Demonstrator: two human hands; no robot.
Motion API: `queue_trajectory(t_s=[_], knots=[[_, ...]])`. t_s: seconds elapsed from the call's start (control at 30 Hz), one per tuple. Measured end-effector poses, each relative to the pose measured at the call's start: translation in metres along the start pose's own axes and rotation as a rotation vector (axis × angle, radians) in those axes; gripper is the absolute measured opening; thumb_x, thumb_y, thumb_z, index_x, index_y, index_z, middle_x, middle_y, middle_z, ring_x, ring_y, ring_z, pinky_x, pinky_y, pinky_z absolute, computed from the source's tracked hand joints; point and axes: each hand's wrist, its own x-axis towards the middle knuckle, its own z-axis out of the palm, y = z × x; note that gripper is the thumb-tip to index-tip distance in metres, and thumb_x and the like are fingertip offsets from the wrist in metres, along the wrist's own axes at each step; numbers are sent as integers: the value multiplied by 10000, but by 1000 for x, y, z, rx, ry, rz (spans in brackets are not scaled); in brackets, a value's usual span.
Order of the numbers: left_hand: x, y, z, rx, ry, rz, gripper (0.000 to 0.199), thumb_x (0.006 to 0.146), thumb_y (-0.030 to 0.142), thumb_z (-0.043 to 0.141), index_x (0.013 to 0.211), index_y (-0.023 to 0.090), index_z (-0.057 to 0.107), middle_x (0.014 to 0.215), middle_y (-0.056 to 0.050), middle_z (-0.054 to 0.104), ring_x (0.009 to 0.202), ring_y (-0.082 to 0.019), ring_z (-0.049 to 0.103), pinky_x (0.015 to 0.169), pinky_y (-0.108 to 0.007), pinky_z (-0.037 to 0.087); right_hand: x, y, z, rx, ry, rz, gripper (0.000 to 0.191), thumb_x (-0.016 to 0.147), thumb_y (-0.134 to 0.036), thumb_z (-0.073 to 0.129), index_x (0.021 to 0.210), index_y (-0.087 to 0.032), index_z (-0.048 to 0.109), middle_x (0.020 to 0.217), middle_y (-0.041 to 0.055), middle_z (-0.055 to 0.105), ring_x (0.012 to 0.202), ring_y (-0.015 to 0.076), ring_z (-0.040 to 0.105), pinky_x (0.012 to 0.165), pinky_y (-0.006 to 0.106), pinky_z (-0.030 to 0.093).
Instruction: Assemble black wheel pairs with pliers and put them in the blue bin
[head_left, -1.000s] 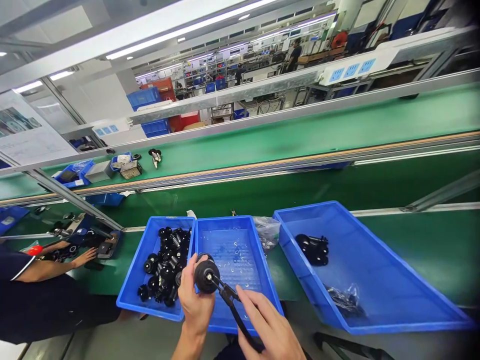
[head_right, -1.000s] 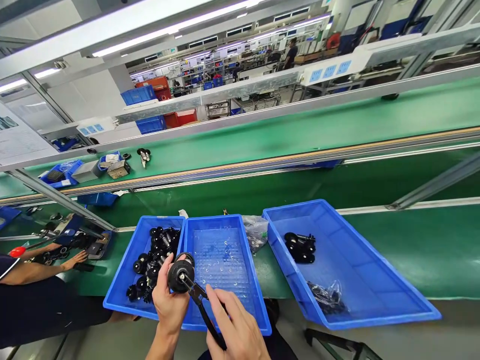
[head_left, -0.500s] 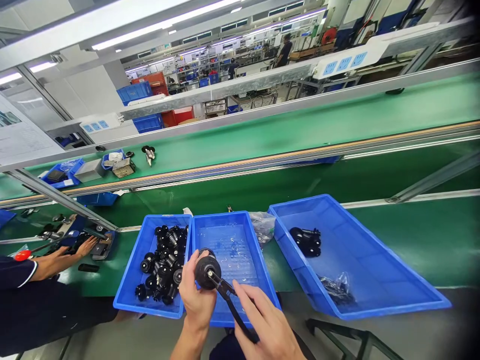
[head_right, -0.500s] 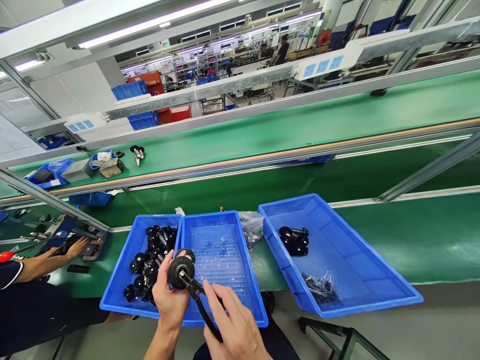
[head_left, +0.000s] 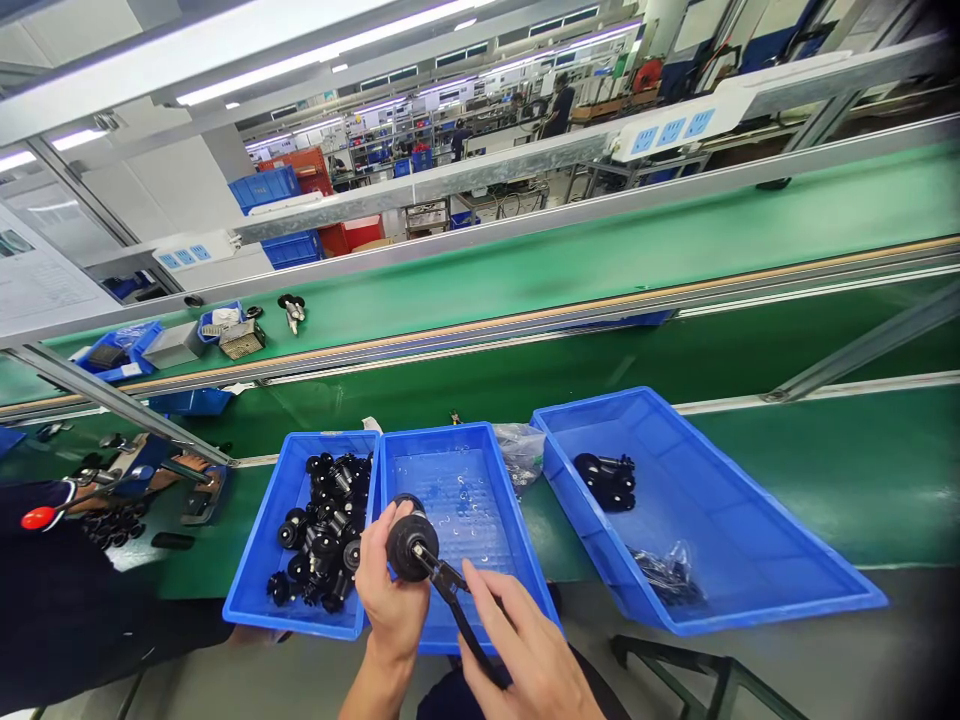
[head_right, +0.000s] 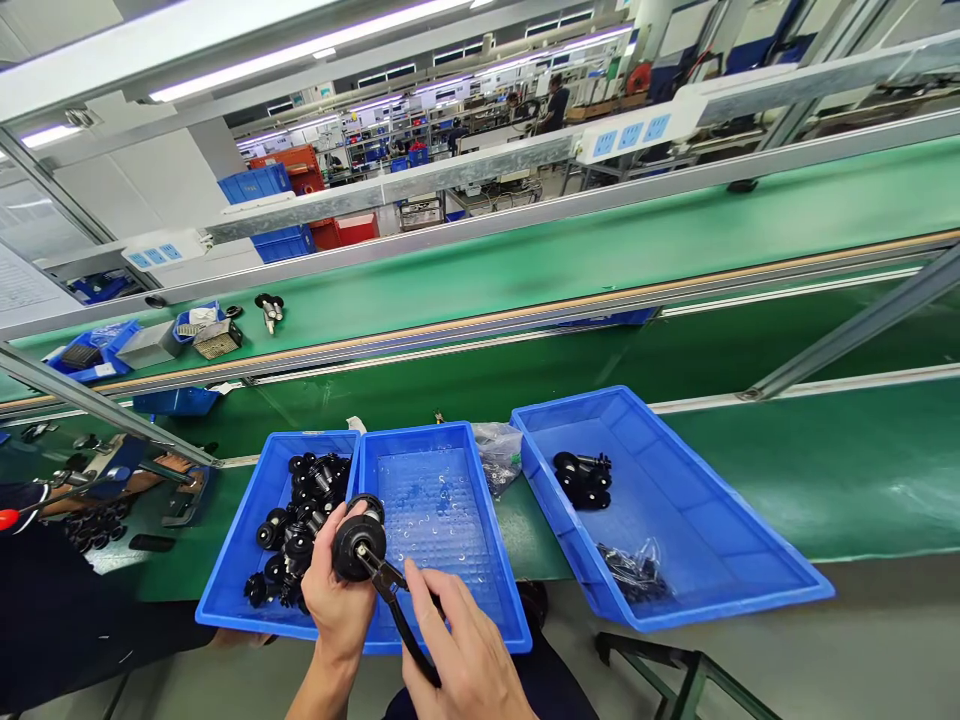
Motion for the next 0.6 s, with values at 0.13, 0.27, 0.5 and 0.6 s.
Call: queue_trajectory(t_s=[0.13, 0.27, 0.5, 0.6], knots=[[-1, -1, 2, -8, -7, 31, 532, 894, 129, 706, 1409, 242, 635, 1287, -67, 755, 1148, -214, 746, 1062, -350, 599, 0, 2, 0, 32, 3, 9, 763, 964, -117, 543, 1674, -128, 264, 1300, 192, 625, 1173, 285, 660, 944, 378, 631], [1, -2, 3, -8, -5, 90, 543, 883, 100, 709, 1401, 252, 644, 1298, -62, 749, 1148, -196, 733, 1035, -317, 597, 0, 5, -1, 57, 7, 2, 757, 956, -95, 497, 1675, -135, 264, 1273, 192, 636, 1131, 286, 682, 912, 382, 642], [-3, -9, 11, -26, -23, 33, 515, 847, 110, 755, 1335, 266, 705, 1272, -69, 763, 1132, -205, 732, 1049, -305, 570, -3, 8, 3, 222, -88, 105, 805, 896, -35, 413, 1673, -199, 277, 1102, 131, 644, 872, 231, 721, 733, 322, 652], [-3, -9, 17, -53, -2, -168, 545, 809, 128, 806, 1334, 232, 703, 1257, -81, 770, 1137, -201, 740, 1057, -268, 557, -11, 11, 10, 298, 15, 133, 743, 948, -50, 441, 1662, -210, 312, 1056, 113, 638, 791, 199, 682, 720, 296, 639]])
